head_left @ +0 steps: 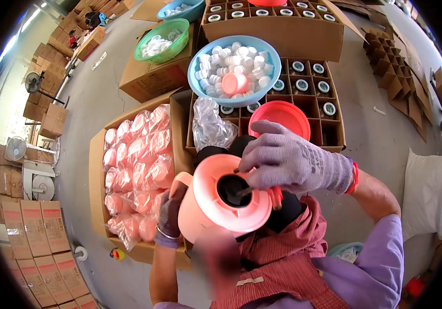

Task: The person assembles pink thermos bottles by inserting inner components, screwing on lids, and placing each finished unit into a plastic bag. The person repeats this sequence for multiple bottles, using a small tool to adjust parts inside the opening.

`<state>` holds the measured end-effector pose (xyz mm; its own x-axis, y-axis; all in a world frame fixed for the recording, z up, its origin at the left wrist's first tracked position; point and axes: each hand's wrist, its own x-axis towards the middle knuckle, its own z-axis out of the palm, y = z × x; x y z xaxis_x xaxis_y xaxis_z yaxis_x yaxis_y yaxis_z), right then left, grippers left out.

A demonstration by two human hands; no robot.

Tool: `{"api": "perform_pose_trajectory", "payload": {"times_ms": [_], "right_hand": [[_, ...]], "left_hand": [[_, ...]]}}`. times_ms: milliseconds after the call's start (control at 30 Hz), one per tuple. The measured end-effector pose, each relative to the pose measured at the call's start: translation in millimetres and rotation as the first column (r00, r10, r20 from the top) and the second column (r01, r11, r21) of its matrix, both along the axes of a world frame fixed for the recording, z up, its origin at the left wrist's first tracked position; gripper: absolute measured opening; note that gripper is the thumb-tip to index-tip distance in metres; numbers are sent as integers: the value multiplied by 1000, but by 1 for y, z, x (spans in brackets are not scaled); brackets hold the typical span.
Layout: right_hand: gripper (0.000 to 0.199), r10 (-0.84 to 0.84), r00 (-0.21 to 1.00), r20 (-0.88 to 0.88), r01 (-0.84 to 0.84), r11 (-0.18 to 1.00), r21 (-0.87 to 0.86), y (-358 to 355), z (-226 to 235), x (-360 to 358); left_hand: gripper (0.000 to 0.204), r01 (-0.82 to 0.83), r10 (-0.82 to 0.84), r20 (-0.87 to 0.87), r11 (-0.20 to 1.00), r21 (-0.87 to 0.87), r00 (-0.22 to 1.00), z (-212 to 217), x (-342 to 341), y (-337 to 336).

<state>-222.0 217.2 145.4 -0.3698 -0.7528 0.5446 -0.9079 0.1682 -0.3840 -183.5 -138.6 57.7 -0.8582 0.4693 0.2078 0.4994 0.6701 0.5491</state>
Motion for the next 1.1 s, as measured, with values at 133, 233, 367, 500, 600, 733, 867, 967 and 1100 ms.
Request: {"api": "perform_pose_trajectory", "payload": {"times_ms": [133,233,367,500,600,733,867,967,1100], "right_hand": [[12,189,981,-45,-191,981,-23,0,15,1],[11,249,968,25,-248,968,-43,-1,22,8],[20,228,947,228,-220,974,-60,-6,13,33],[27,-23,879,476,63,996,-67,3,-5,36],[26,-119,854,507,150,988,-22,-4,3,31],[30,-178,816,550,186,982,43,-2,-44,4],[25,-83,586,806,57,996,61,-7,-55,9],[23,18,411,912,265,954,-138,-10,-69,0],[22,-663,642,387,651,737,181,39,-158,-48]], "left_hand": [[27,287,-304,238,952,104,922,13,0,23],[28,390,-430,379,903,181,819,17,8,40],[29,348,-417,367,906,241,832,15,32,49],[30,168,-249,275,943,287,929,10,49,59],[28,-46,-33,218,937,346,975,-21,84,65],[27,-639,245,684,653,407,687,-29,107,91],[62,-162,105,338,976,143,935,17,86,87],[67,-33,20,458,999,22,889,33,71,70],[69,80,-18,670,995,-61,742,60,55,73]]}}
